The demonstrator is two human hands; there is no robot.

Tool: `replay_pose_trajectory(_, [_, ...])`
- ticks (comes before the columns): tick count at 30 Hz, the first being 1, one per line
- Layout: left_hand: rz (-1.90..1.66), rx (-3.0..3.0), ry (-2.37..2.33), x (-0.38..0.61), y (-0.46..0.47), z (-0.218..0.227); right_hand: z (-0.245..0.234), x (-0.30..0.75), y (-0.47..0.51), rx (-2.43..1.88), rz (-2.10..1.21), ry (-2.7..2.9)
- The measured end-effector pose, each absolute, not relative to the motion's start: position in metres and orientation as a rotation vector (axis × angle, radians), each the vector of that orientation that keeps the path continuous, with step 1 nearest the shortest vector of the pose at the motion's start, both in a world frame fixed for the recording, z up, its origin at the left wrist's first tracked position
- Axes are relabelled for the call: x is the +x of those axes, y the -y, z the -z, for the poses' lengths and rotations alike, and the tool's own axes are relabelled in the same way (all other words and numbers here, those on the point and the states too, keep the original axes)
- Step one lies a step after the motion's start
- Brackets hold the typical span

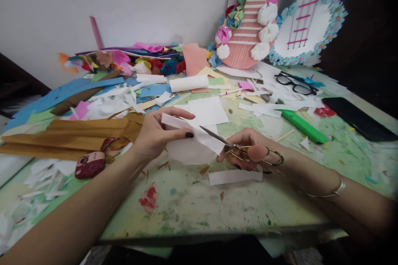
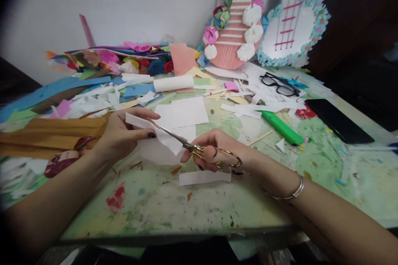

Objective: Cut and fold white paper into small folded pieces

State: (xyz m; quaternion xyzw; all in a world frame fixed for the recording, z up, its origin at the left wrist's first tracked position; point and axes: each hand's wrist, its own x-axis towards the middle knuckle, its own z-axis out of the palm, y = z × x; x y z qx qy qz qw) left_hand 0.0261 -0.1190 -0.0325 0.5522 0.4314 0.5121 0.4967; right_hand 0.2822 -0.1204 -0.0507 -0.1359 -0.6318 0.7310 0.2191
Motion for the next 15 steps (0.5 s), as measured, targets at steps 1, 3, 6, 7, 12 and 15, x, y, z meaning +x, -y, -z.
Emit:
replay_pose_trajectory(1, [-1.238,1.36,-1.053,0.0257,0.119,0.0329,0.0508,0.282,0.1206,-0.389,-2.017,1.747])
replay_pose_trajectory(3, [-1.232,1.42,-1.064,0.0251,0.119,0.0335,0.0511,0.2814,0.1211,-0.393,-2.014,1.732])
replay_pose_trajectory(6, [-1.226,1.512,-1.072,0.0254,0.1199,0.0336,0.0514,0.2803,0.1217,-0.38,-2.029,1.704])
replay_pose_trajectory(7, [-1.221,1.538,-1.072,0.0257,0.1204,0.0335,0.0513,0.28,0.1218,-0.384,-2.037,1.699])
replay_pose_trajectory(12, [-1.176,1.599,-1.094,0.0274,0.1225,0.0326,0.05,0.279,0.1229,-0.387,-2.054,1.676])
replay_pose_trajectory(15, [-1.158,1.601,-1.11,0.028,0.1232,0.0324,0.0493,0.2778,0.1235,-0.385,-2.07,1.666])
